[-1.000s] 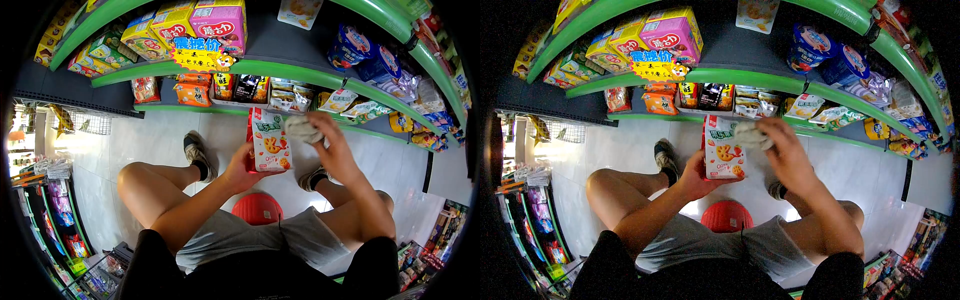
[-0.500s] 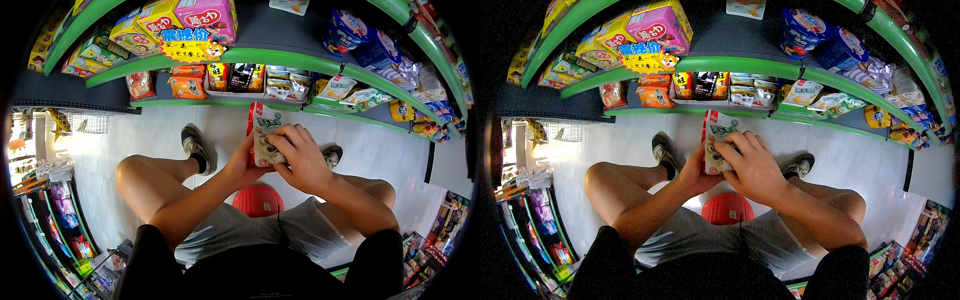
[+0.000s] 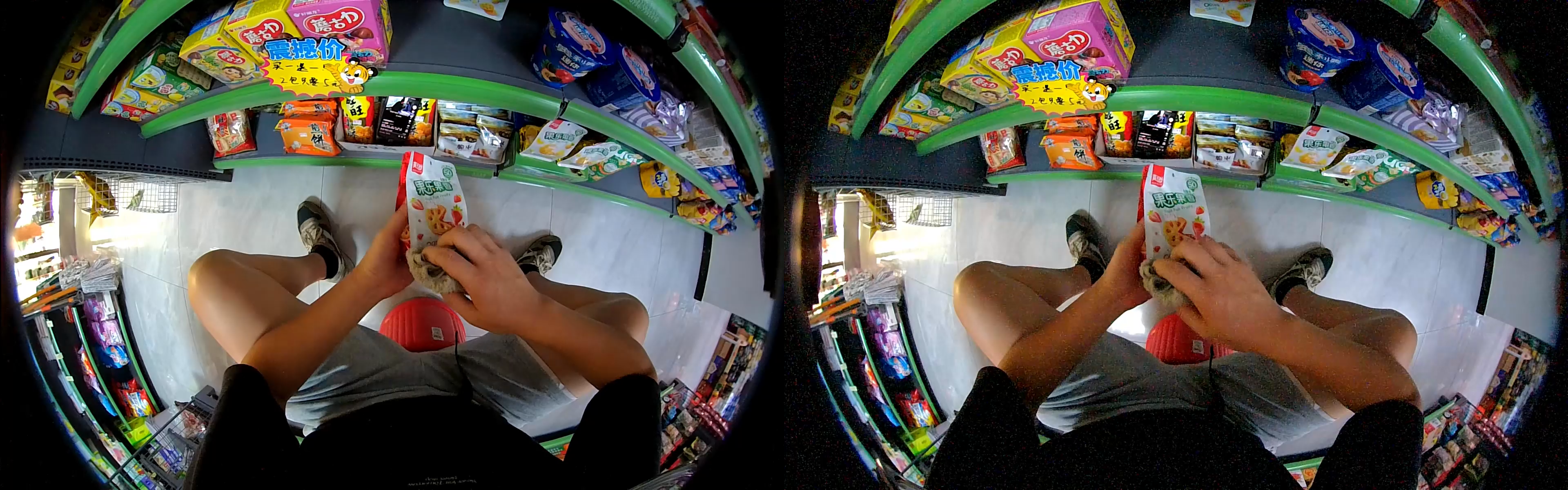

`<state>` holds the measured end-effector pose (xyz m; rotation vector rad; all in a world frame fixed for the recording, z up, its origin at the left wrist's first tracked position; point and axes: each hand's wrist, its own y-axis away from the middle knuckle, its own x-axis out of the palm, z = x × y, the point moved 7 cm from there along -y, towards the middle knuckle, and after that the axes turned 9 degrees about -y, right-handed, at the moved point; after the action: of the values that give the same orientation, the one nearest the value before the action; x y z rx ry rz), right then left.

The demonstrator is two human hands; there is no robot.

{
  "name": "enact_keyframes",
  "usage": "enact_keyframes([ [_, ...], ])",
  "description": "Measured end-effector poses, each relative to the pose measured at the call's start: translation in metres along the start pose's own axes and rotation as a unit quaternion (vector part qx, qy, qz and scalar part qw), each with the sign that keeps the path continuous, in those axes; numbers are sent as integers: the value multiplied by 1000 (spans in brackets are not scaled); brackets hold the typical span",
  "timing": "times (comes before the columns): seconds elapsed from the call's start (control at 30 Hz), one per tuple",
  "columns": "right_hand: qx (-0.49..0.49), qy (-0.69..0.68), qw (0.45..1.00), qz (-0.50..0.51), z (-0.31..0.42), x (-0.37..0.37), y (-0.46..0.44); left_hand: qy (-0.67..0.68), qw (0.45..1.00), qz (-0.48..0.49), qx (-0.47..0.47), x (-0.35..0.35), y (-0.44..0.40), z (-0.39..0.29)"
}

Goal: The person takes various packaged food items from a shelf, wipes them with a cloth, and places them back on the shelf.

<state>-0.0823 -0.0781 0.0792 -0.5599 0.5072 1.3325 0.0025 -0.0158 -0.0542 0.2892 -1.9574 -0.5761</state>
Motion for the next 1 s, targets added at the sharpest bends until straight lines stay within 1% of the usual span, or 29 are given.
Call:
enact_keyframes([
  [0.03, 2, -40, 999, 12, 0, 1, 1, -9, 1000, -9, -6, -1, 0, -2],
  [0.07, 2, -40, 999, 11, 1, -1, 2, -10, 1000, -9, -6, -1, 0, -7],
  [0.13, -13, -113, 992, 45, 3, -5, 3, 4, 998, 51, 30, 9, 3, -23],
  [0.17, -14, -113, 992, 45, 1, -11, 4, 3, 998, 50, 31, 9, 3, -22],
  [0.2, -16, -127, 992, 6, -5, -25, 3, -123, 979, 75, 146, 16, 5, -34],
  [0.27, -12, -132, 987, -91, -16, -55, 3, -186, 960, 89, 191, 29, 10, -43],
  [0.3, -10, -131, 987, -92, -19, -58, 0, -216, 948, 93, 215, 36, 13, -47],
  [0.33, -19, -101, 983, -150, -20, -68, -1, -203, 966, 39, 158, 35, 12, -44],
  [0.37, -28, -70, 975, -208, -20, -76, 2, -134, 985, 28, 106, 28, 7, -37],
  [0.4, -18, -62, 985, -163, -21, -67, 1, -62, 996, 11, 56, 20, 2, -29],
  [0.43, -18, -60, 984, -165, -18, -62, 1, -64, 996, 13, 55, 15, -2, -26],
  [0.5, -12, 9, 995, -99, -5, -36, -3, -5, 1000, 5, -5, 9, -3, -13],
  [0.53, 14, 28, 996, -81, -5, -30, -4, 1, 999, 25, -26, 12, -3, -9],
  [0.63, 9, 16, 995, -101, -7, -21, -3, -29, 999, 28, -37, 15, 0, -1],
  [0.67, -18, 18, 995, -96, -7, -18, -2, -16, 998, 50, -26, 17, 0, 2],
  [0.7, -19, 19, 995, -97, -8, -19, -2, -17, 998, 50, -25, 13, -1, 4],
  [0.77, 18, 24, 995, -93, -14, -19, -1, -14, 998, 58, -29, 6, -3, 9],
  [0.87, 26, 11, 993, -119, -17, -24, -3, -36, 996, 80, -22, 14, 0, 6],
  [0.93, 29, 2, 991, -128, -21, -23, -1, -41, 996, 67, -33, 14, 0, 9],
  [1.0, 46, -7, 986, -162, -26, -26, 0, -47, 996, 54, -43, 15, 2, 12],
])
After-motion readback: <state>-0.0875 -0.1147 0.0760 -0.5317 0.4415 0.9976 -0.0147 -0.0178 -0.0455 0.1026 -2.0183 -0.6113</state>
